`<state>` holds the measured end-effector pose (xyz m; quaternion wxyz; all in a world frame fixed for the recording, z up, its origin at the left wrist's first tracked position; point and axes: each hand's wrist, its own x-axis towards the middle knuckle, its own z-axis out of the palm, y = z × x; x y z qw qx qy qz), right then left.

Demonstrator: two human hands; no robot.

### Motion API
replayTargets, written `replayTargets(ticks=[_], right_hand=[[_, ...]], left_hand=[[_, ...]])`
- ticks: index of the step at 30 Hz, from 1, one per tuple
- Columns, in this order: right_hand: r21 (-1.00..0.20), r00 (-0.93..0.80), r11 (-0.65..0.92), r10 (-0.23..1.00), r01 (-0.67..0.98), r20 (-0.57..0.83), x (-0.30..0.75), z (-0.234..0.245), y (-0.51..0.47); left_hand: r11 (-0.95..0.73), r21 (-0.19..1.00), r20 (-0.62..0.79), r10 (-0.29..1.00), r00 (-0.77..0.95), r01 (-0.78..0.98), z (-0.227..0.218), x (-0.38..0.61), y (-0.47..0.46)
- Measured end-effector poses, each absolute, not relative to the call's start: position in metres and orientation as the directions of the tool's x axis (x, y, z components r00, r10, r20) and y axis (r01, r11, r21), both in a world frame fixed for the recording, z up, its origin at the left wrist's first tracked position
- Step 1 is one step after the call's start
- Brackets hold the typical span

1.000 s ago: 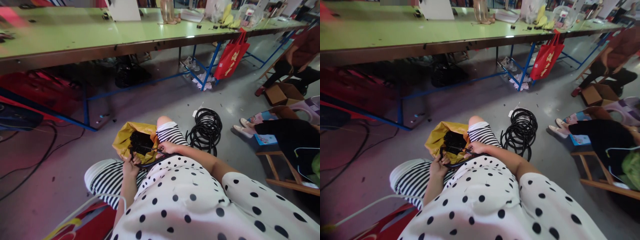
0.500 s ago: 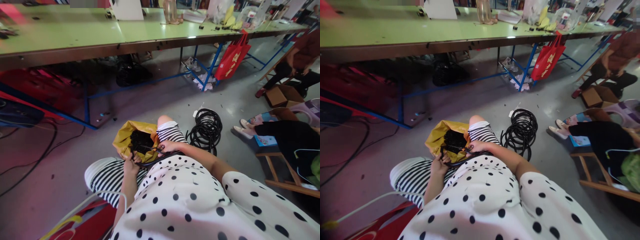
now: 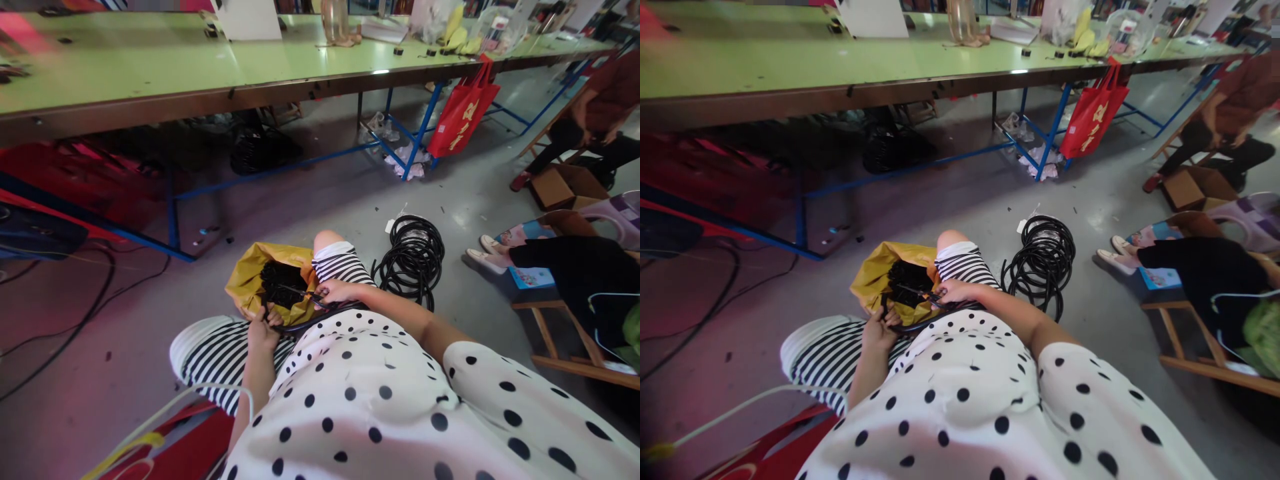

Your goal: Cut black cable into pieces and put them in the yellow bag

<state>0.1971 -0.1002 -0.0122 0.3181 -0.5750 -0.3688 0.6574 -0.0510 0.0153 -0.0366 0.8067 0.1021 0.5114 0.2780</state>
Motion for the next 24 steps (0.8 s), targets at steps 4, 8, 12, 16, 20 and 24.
replayTargets(ticks=[4,8,12,16,20,24], right_hand=[[-0.849,-0.134,-0.528,0.842,-0.002,-0.523,0.196,-0.011,-0.101],[-0.845,-0.130,-0.535,0.839,-0.020,-0.528,0.195,-0.008,-0.101],[-0.846,-0.122,-0.533,0.840,-0.011,-0.528,0.195,-0.008,-0.102],[-0.848,-0.118,-0.529,0.843,-0.008,-0.525,0.195,-0.009,-0.101],[-0.842,-0.107,-0.539,0.837,0.010,-0.537,0.195,-0.005,-0.102],[-0.834,-0.093,-0.551,0.831,0.001,-0.549,0.193,0.004,-0.104]], left_hand=[[0.825,0.443,-0.772,0.550,0.318,-0.350,-0.037,-0.052,0.016],[0.834,0.434,-0.777,0.538,0.327,-0.342,-0.038,-0.052,0.017],[0.835,0.428,-0.780,0.534,0.327,-0.345,-0.038,-0.051,0.017],[0.840,0.414,-0.790,0.523,0.320,-0.349,-0.037,-0.050,0.017],[0.837,0.414,-0.791,0.525,0.314,-0.358,-0.034,-0.048,0.016],[0.837,0.415,-0.797,0.523,0.301,-0.357,-0.031,-0.047,0.014]])
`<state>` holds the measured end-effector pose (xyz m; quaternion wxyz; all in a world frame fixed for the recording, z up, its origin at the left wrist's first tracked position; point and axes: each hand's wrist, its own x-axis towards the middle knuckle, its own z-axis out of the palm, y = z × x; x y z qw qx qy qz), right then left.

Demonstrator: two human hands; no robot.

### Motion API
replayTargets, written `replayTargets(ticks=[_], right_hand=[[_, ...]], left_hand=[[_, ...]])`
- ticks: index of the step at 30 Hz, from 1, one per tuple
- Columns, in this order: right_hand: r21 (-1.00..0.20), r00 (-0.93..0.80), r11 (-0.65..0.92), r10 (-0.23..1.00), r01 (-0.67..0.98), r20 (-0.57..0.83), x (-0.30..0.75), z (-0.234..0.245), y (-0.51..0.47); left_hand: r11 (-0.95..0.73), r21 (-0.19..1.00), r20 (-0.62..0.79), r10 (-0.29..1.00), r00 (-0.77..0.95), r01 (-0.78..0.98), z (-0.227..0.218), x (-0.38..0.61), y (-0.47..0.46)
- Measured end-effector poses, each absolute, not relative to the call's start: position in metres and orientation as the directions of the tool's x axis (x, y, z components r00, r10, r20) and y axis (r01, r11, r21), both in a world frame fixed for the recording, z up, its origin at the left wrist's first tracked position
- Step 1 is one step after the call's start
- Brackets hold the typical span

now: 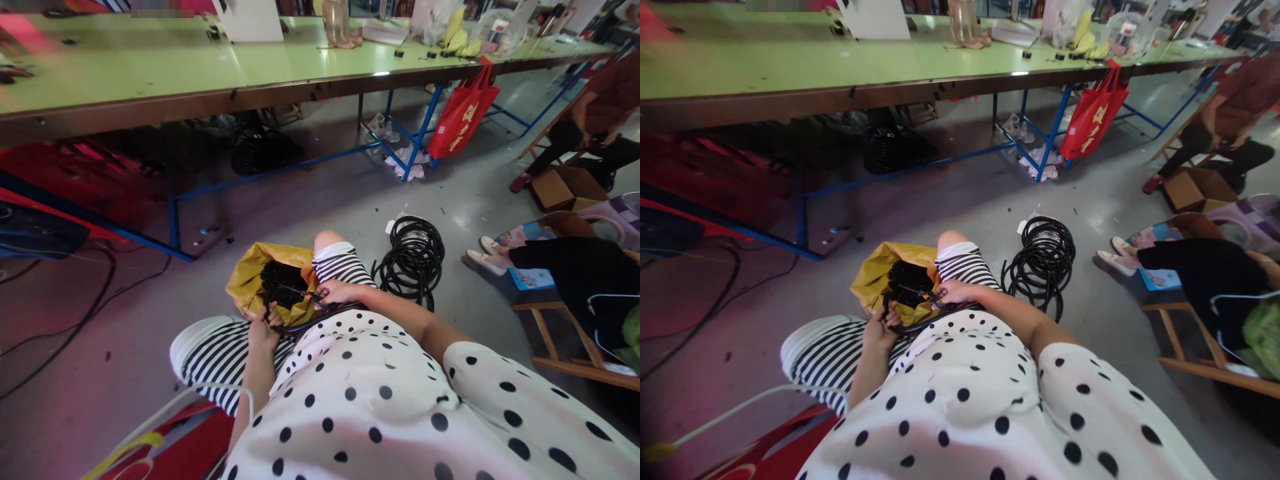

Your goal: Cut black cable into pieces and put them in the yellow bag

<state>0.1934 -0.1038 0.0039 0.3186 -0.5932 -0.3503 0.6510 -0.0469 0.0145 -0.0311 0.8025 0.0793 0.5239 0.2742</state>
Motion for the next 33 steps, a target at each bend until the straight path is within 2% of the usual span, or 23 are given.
replayTargets(ticks=[10,23,29,33], right_hand=[[-0.839,-0.078,-0.543,0.835,0.037,-0.545,0.193,0.012,-0.105],[-0.833,-0.080,-0.553,0.830,0.014,-0.552,0.192,0.007,-0.104],[-0.839,-0.081,-0.544,0.835,0.028,-0.544,0.193,0.002,-0.103],[-0.838,-0.086,-0.543,0.834,0.052,-0.545,0.193,0.003,-0.102]], left_hand=[[0.841,0.406,-0.821,0.507,0.263,-0.357,-0.026,-0.044,0.013],[0.837,0.449,-0.804,0.531,0.267,-0.312,-0.032,-0.044,0.013],[0.799,0.439,-0.700,0.591,0.401,-0.410,-0.021,-0.048,0.007],[0.756,0.476,-0.605,0.653,0.456,-0.449,-0.016,-0.049,0.003]])
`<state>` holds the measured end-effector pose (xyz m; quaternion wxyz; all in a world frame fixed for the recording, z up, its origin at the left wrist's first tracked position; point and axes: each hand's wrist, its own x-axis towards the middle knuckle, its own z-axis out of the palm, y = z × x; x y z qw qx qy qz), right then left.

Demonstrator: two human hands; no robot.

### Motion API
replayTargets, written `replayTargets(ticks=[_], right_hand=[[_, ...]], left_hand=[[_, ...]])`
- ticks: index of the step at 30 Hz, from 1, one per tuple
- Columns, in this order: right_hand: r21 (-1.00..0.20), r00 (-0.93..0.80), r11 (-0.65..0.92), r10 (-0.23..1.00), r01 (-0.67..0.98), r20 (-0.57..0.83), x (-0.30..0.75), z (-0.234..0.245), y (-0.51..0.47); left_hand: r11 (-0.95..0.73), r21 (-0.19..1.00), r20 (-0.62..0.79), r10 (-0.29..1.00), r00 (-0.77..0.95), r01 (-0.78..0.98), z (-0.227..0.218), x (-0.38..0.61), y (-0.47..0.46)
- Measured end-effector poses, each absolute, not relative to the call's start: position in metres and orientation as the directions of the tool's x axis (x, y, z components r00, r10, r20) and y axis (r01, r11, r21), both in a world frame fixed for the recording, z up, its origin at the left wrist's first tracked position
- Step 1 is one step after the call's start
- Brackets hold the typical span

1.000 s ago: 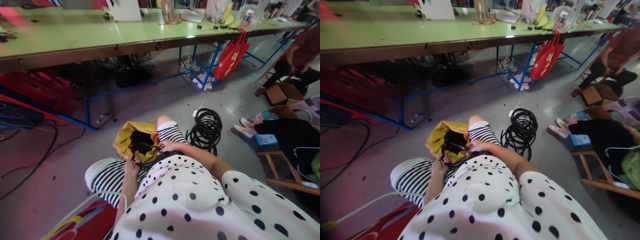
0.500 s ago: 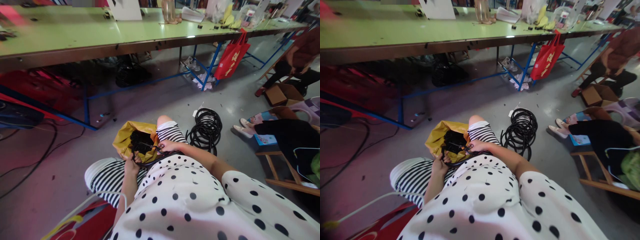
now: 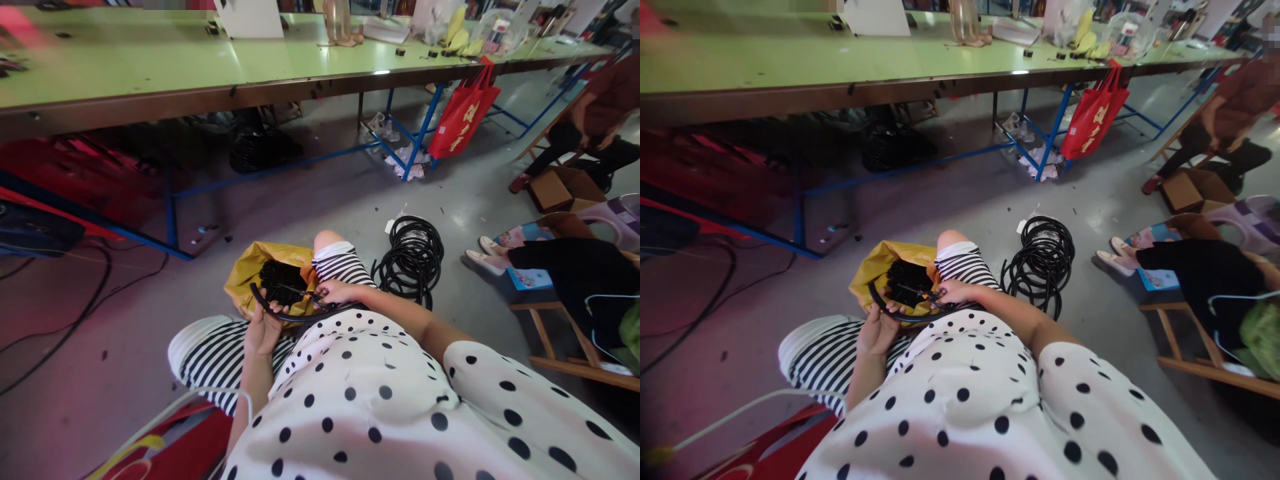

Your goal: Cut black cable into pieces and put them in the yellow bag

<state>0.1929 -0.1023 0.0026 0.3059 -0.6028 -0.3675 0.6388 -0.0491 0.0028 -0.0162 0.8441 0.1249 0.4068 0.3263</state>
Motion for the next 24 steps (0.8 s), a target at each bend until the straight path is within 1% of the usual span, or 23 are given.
replayTargets(ticks=[3,7,9,12,14,16,18,20,21,23,24], right_hand=[[-0.841,-0.063,-0.528,0.841,0.117,-0.537,0.191,0.004,-0.102],[-0.823,-0.007,-0.482,0.862,0.300,-0.508,0.187,0.008,-0.104],[-0.819,-0.017,-0.449,0.874,0.356,-0.486,0.185,0.009,-0.106],[-0.815,-0.031,-0.425,0.880,0.393,-0.474,0.184,0.012,-0.107],[-0.806,-0.019,-0.423,0.881,0.415,-0.472,0.183,0.012,-0.106],[-0.791,-0.002,-0.428,0.879,0.437,-0.476,0.182,0.011,-0.101],[-0.768,0.015,-0.454,0.865,0.452,-0.502,0.180,0.009,-0.094],[-0.762,0.032,-0.489,0.850,0.425,-0.527,0.177,0.007,-0.087],[-0.781,0.042,-0.498,0.851,0.376,-0.523,0.175,0.006,-0.084],[-0.835,0.053,-0.504,0.861,0.222,-0.505,0.170,0.004,-0.082],[-0.853,0.043,-0.502,0.864,0.143,-0.502,0.168,0.003,-0.083]], left_hand=[[0.749,0.510,-0.599,0.662,0.451,-0.422,-0.014,-0.048,-0.001],[0.761,0.522,-0.612,0.648,0.453,-0.384,-0.008,-0.047,-0.006],[0.756,0.518,-0.592,0.655,0.470,-0.400,-0.001,-0.048,-0.009],[0.731,0.504,-0.554,0.682,0.478,-0.459,0.008,-0.049,-0.014],[0.734,0.480,-0.591,0.676,0.441,-0.481,0.013,-0.045,-0.016],[0.754,0.456,-0.672,0.640,0.373,-0.473,0.016,-0.038,-0.016],[0.762,0.464,-0.726,0.619,0.300,-0.452,0.017,-0.031,-0.016],[0.740,0.512,-0.721,0.646,0.251,-0.435,0.018,-0.027,-0.016],[0.715,0.551,-0.697,0.678,0.234,-0.431,0.018,-0.025,-0.017],[0.651,0.633,-0.641,0.744,0.188,-0.419,0.018,-0.025,-0.019],[0.636,0.652,-0.628,0.758,0.176,-0.413,0.018,-0.024,-0.021]])
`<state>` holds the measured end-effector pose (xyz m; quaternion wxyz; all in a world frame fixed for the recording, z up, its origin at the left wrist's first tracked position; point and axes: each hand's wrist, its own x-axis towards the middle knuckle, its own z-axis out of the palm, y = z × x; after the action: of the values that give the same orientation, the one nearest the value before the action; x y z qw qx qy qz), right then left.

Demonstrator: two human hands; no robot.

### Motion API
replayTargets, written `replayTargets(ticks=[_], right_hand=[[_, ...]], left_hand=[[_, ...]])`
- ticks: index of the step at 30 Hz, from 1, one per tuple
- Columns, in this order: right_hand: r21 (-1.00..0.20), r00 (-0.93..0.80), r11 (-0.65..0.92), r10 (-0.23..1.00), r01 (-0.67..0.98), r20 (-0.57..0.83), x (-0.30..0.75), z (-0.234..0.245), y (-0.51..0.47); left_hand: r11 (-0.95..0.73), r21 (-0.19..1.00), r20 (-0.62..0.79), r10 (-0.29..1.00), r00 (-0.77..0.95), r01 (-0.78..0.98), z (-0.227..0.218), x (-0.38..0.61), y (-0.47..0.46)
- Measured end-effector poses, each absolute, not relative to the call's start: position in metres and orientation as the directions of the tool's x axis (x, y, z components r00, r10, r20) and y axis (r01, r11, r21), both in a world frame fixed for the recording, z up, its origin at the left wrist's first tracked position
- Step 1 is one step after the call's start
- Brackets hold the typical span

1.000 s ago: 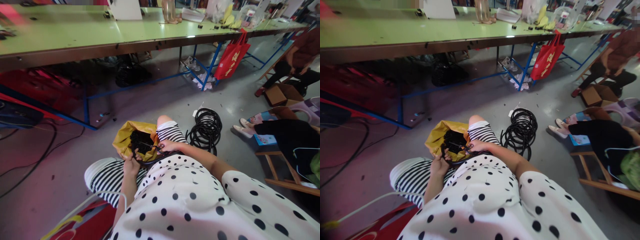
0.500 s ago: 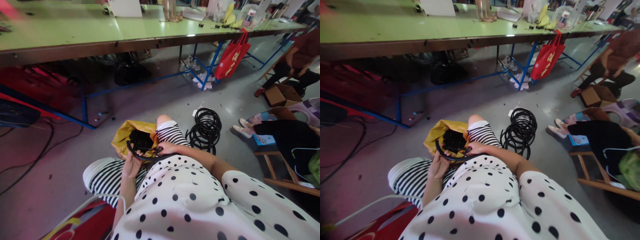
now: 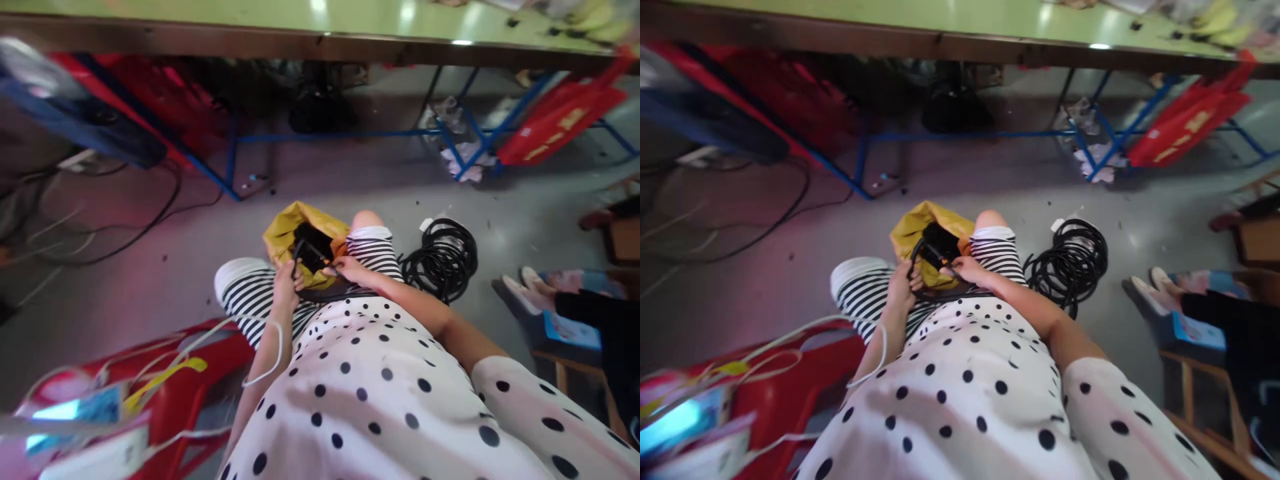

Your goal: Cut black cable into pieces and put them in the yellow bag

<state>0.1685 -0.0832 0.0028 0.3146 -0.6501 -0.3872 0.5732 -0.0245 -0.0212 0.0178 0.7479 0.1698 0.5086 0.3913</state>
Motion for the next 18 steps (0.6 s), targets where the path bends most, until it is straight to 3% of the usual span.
replayTargets(ticks=[2,7,11,18], right_hand=[[-0.846,-0.006,-0.532,0.846,0.045,-0.533,0.168,-0.001,-0.087],[-0.848,-0.177,-0.526,0.830,0.065,-0.529,0.183,-0.012,-0.093],[-0.888,-0.148,-0.450,0.876,0.095,-0.459,0.188,-0.012,-0.094],[-0.876,-0.071,-0.482,0.874,-0.005,-0.481,0.186,-0.006,-0.098]], left_hand=[[0.632,0.666,-0.625,0.763,0.168,-0.396,0.017,-0.023,-0.025],[0.618,0.746,-0.609,0.784,0.122,-0.247,0.013,-0.011,-0.031],[0.621,0.763,-0.604,0.784,0.145,-0.178,0.011,-0.003,-0.034],[0.629,0.752,-0.603,0.778,0.178,-0.198,0.016,-0.007,-0.041]])
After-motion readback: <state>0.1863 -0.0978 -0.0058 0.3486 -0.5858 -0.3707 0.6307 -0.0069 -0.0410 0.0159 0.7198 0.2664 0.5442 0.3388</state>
